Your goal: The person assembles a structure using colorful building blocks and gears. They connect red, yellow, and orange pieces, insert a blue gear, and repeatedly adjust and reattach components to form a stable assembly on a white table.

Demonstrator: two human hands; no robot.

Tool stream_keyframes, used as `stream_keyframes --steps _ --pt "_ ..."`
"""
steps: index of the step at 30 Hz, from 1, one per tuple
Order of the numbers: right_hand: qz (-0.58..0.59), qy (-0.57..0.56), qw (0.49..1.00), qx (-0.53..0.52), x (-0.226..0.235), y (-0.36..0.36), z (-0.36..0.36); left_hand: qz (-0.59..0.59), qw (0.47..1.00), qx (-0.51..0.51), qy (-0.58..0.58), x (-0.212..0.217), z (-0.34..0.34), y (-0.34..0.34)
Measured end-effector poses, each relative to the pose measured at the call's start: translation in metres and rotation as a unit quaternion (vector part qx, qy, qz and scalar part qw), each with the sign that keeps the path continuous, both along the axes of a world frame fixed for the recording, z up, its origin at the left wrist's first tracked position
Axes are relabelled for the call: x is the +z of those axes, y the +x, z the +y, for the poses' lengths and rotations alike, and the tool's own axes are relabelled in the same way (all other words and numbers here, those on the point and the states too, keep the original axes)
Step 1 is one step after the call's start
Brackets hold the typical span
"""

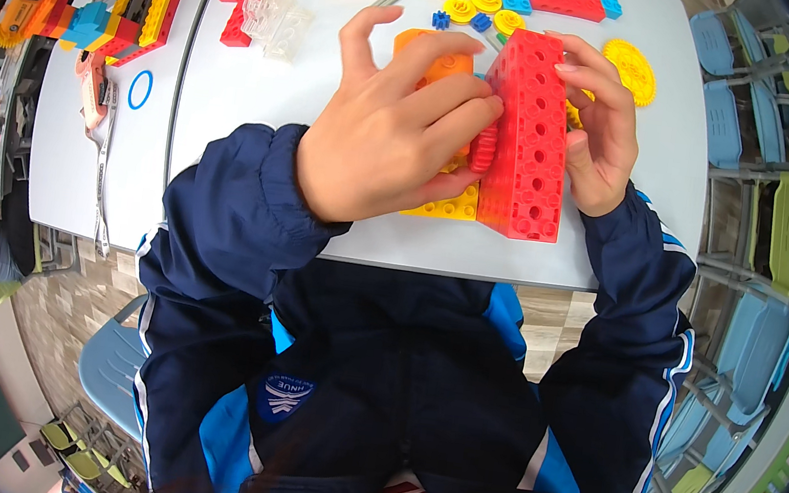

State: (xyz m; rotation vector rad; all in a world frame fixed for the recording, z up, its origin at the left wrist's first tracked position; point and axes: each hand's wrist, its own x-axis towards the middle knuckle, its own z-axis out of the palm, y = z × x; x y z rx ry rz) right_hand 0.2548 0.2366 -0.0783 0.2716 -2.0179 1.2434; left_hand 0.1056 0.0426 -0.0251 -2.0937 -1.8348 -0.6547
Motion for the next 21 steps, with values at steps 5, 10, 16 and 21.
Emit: stream_keyframes --steps 5,10,16,21 --pt "-0.003 -0.008 1.0 0.006 -0.002 0.002 0.0 -0.035 0.999 -0.031 0.001 0.002 0.004 -0.001" --pt "0.004 -0.016 1.0 0.011 -0.004 0.0 -0.001 -0.023 0.998 -0.049 0.026 0.0 0.007 0.0" --pt "0.01 -0.012 1.0 0.013 -0.005 -0.001 0.001 -0.078 0.995 -0.037 0.042 -0.005 0.006 0.006" --pt "0.021 -0.001 1.0 0.013 -0.006 -0.001 0.002 -0.013 0.996 -0.016 0.087 -0.015 0.001 0.015"
